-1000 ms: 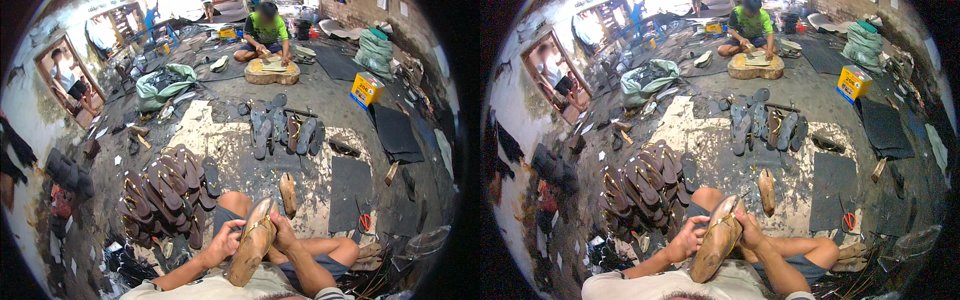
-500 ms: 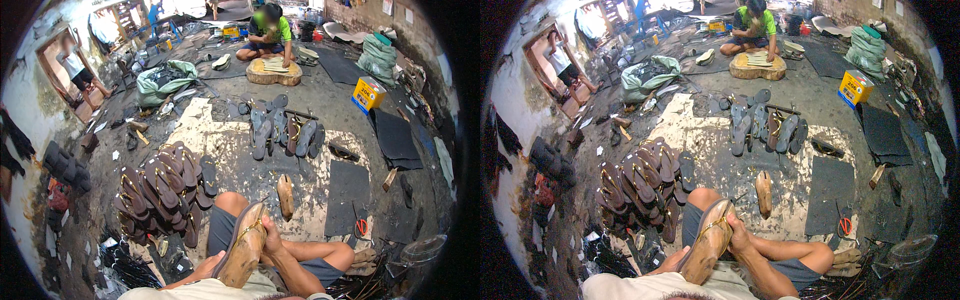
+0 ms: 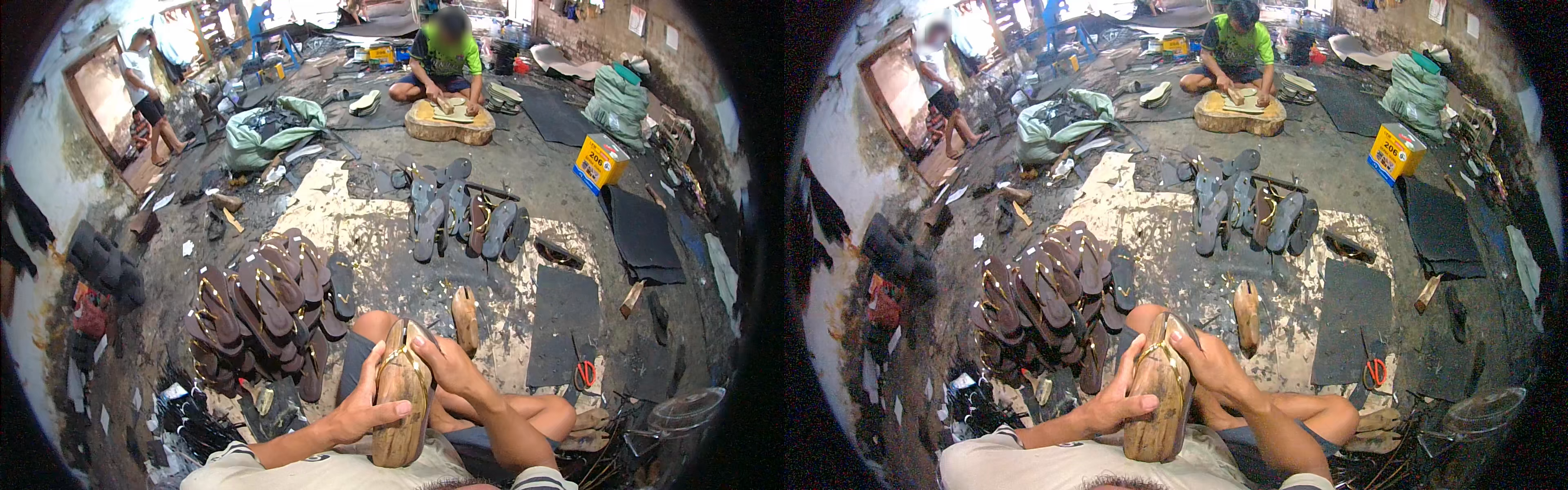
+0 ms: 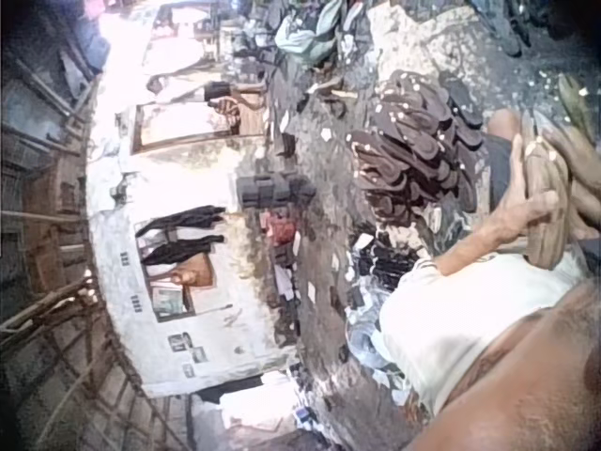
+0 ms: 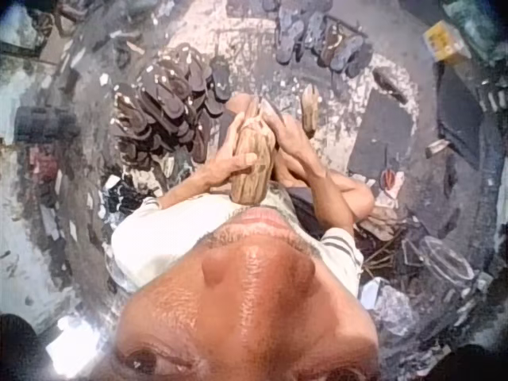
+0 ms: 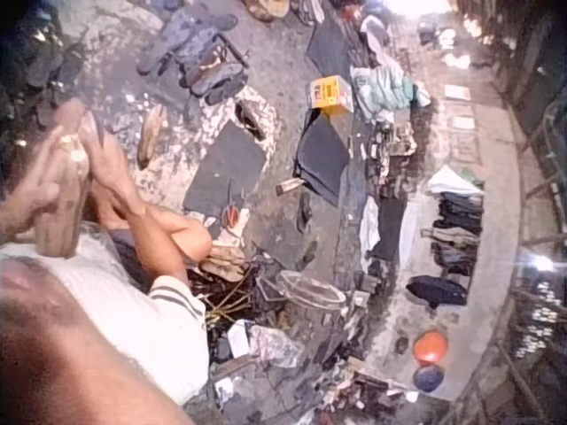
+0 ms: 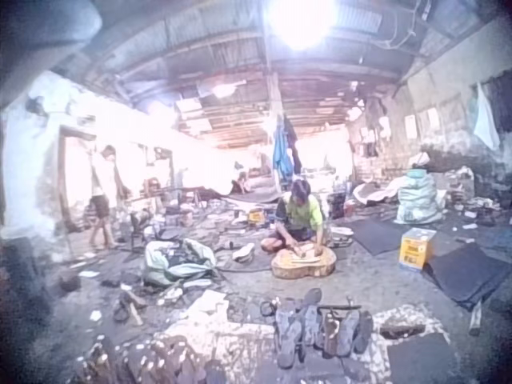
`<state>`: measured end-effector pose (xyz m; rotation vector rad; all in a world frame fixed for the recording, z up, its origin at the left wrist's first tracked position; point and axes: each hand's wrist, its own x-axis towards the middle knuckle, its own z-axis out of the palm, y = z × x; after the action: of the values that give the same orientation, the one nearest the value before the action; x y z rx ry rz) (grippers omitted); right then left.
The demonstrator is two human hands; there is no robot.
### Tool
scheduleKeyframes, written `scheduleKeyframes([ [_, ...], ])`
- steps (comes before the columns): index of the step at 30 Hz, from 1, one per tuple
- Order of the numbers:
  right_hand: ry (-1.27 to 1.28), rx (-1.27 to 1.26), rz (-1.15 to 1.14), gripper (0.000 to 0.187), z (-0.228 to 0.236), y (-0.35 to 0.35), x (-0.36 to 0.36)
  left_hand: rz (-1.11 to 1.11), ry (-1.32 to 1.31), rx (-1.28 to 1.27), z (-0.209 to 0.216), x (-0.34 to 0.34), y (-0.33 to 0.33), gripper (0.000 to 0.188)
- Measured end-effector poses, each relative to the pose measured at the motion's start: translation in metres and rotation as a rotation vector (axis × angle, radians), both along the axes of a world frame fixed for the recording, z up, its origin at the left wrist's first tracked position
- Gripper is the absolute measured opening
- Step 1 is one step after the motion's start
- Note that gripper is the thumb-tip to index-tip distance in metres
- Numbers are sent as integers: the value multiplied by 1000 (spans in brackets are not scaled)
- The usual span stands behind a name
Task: The person sits on the floor and repeatedly picks up flip-flop soles and straps, pressing the straps into the soles to assemble them. The person handles the items one at a time, turning them over to check the fit, and places the assembled pairs on the floor.
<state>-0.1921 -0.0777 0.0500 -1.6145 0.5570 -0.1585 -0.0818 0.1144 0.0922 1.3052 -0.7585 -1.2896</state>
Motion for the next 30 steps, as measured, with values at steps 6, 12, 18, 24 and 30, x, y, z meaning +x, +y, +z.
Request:
scheduleKeyframes([
  [6, -335, 989, -61, 80, -37, 60, -33, 251, 413, -334, -5, 9, -27, 107],
  [12, -707, 1728, 54, 75, 3, 92, -32, 122, 761, -400, -12, 12, -65, 103],
  [18, -486, 750, -321, 81, -12, 57, -42, 106, 261, -149, -56, 29, -58, 78],
  [24, -438, 702, -405, 79, -36, 56, -38, 10, 75, -153, -63, 17, -55, 78],
  [30, -359, 583, -436, 75, -31, 60, -25, 16, -132, -175, -75, 14, -48, 77],
])
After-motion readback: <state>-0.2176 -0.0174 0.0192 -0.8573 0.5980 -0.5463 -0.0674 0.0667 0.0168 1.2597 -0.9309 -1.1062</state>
